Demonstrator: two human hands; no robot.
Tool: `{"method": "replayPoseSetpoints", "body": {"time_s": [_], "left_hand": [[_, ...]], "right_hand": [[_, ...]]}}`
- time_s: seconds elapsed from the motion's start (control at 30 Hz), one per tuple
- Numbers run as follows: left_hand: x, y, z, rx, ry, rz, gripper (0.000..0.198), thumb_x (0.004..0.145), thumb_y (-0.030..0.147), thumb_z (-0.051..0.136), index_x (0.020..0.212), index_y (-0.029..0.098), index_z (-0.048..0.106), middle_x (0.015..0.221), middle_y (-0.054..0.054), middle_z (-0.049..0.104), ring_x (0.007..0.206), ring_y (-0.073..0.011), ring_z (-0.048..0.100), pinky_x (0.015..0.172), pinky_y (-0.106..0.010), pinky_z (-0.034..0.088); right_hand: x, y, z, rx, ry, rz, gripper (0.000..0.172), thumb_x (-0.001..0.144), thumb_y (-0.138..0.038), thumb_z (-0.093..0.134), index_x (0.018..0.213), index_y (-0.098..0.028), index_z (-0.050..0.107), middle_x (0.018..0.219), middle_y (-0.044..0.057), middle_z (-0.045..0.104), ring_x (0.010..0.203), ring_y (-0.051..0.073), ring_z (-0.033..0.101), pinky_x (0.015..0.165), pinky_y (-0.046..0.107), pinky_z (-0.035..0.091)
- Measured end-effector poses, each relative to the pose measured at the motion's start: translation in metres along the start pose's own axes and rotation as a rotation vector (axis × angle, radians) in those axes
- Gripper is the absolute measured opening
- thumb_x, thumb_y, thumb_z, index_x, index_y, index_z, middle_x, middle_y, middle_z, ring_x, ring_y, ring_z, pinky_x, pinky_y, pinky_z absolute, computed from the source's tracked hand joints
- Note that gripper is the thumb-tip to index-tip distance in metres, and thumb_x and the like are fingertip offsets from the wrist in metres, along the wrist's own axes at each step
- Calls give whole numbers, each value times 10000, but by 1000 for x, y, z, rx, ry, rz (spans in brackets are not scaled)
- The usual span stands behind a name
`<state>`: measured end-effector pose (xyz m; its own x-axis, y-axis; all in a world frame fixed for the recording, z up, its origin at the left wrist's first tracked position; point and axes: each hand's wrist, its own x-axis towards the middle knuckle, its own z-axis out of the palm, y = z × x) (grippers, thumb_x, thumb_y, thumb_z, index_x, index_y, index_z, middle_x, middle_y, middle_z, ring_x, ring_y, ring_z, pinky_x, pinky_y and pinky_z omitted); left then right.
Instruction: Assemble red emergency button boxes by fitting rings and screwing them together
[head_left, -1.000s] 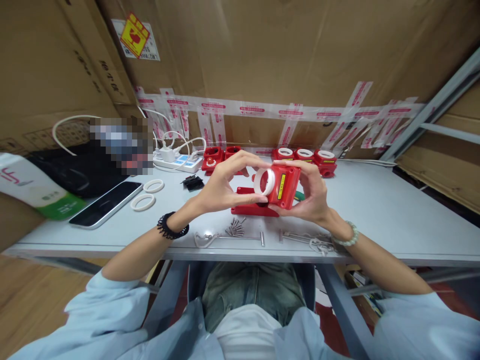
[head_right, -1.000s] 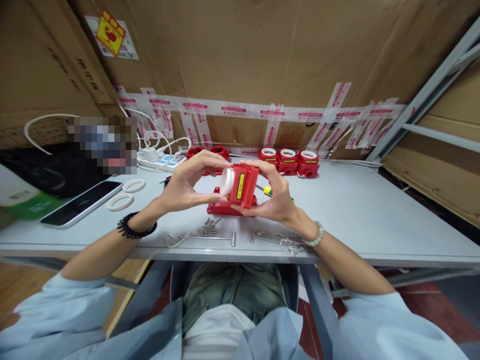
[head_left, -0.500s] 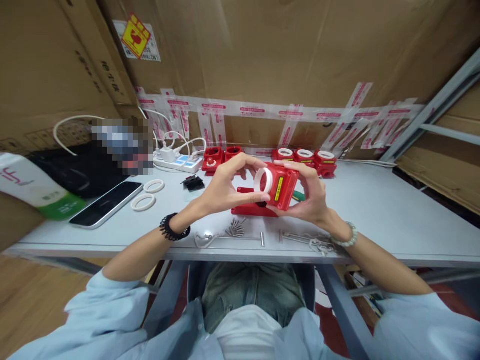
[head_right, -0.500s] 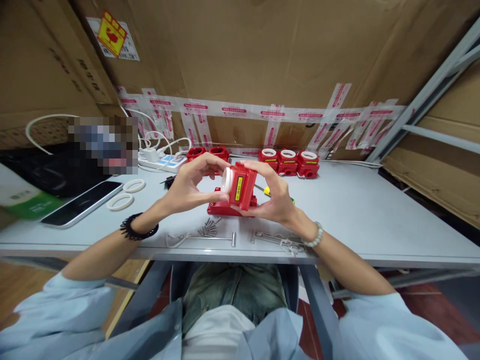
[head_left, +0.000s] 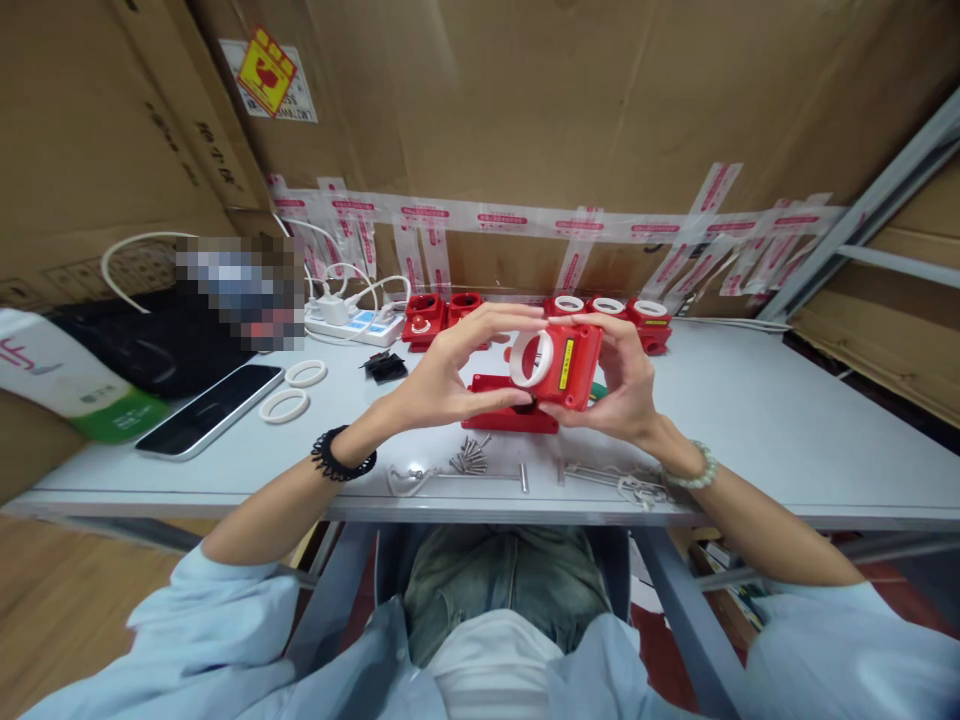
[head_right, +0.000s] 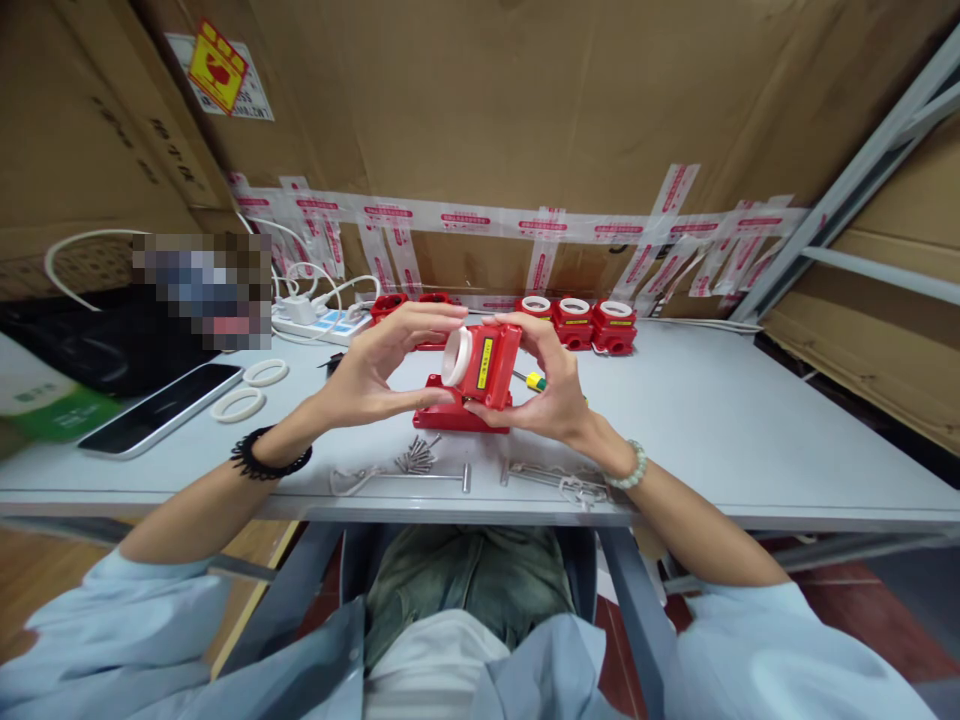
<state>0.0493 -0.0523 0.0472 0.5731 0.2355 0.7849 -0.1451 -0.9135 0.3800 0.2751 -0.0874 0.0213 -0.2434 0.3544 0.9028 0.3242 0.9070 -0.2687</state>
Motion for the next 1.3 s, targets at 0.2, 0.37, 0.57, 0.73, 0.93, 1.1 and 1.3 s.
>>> {"method": "replayPoseSetpoints", "body": {"time_s": [0.2, 0.37, 0.57, 0.73, 0.93, 1.1, 1.3], "left_hand": [[0, 4, 3, 170, 106, -44, 564, 737, 421, 822, 1239, 242, 636, 1173, -104, 664, 1088, -246, 615, 908, -390, 539], [1, 5, -2, 123, -35, 82, 515, 835, 302, 749, 1325, 268, 591, 1282, -107, 641, 1214, -251, 589, 1033, -415, 496], [1, 4, -1, 141, 28, 15, 734, 738, 458, 816, 1379, 250, 527, 1360, -135, 580, 1268, -296, 547, 1049, -471, 489], [1, 6, -2, 185, 13, 21, 467, 831, 326, 746, 1268, 228, 613, 1225, -109, 655, 1176, -243, 601, 1023, -430, 503], [0, 6, 0, 175, 37, -40, 629, 786, 417, 781, 1335, 224, 544, 1343, -140, 585, 1227, -276, 569, 978, -428, 526], [0, 8, -2, 257, -32, 19, 432, 872, 315, 696, 1281, 219, 592, 1254, -120, 644, 1194, -251, 590, 1024, -442, 492], [1, 8, -1, 261, 32, -21, 609, 799, 420, 768, 1326, 204, 552, 1292, -143, 617, 1191, -273, 587, 976, -433, 518]], "right_hand": [[0, -3, 1, 15, -14, 7, 904, 530, -333, 912, 1327, -295, 486, 1258, 67, 609, 1116, 252, 656, 946, 397, 584], [1, 0, -1, 88, -39, 47, 893, 527, -329, 914, 1317, -271, 501, 1203, 62, 637, 1053, 232, 679, 899, 361, 593], [3, 2, 0, 128, 3, 64, 889, 509, -311, 925, 1302, -273, 527, 1198, 51, 634, 1049, 222, 674, 924, 346, 571], [2, 0, 0, 154, -22, 80, 884, 521, -270, 918, 1309, -276, 517, 1195, 49, 640, 1066, 222, 666, 936, 354, 567], [2, -1, 1, 189, -29, 94, 913, 495, -208, 925, 1310, -279, 518, 1215, 43, 635, 1078, 207, 663, 943, 324, 562], [0, 1, 1, 150, -31, 99, 885, 510, -245, 924, 1292, -269, 511, 1221, 55, 630, 1092, 224, 666, 964, 359, 562], [0, 0, 2, 138, -53, 118, 886, 517, -308, 923, 1288, -270, 489, 1224, 65, 632, 1089, 233, 667, 946, 371, 575]]}}
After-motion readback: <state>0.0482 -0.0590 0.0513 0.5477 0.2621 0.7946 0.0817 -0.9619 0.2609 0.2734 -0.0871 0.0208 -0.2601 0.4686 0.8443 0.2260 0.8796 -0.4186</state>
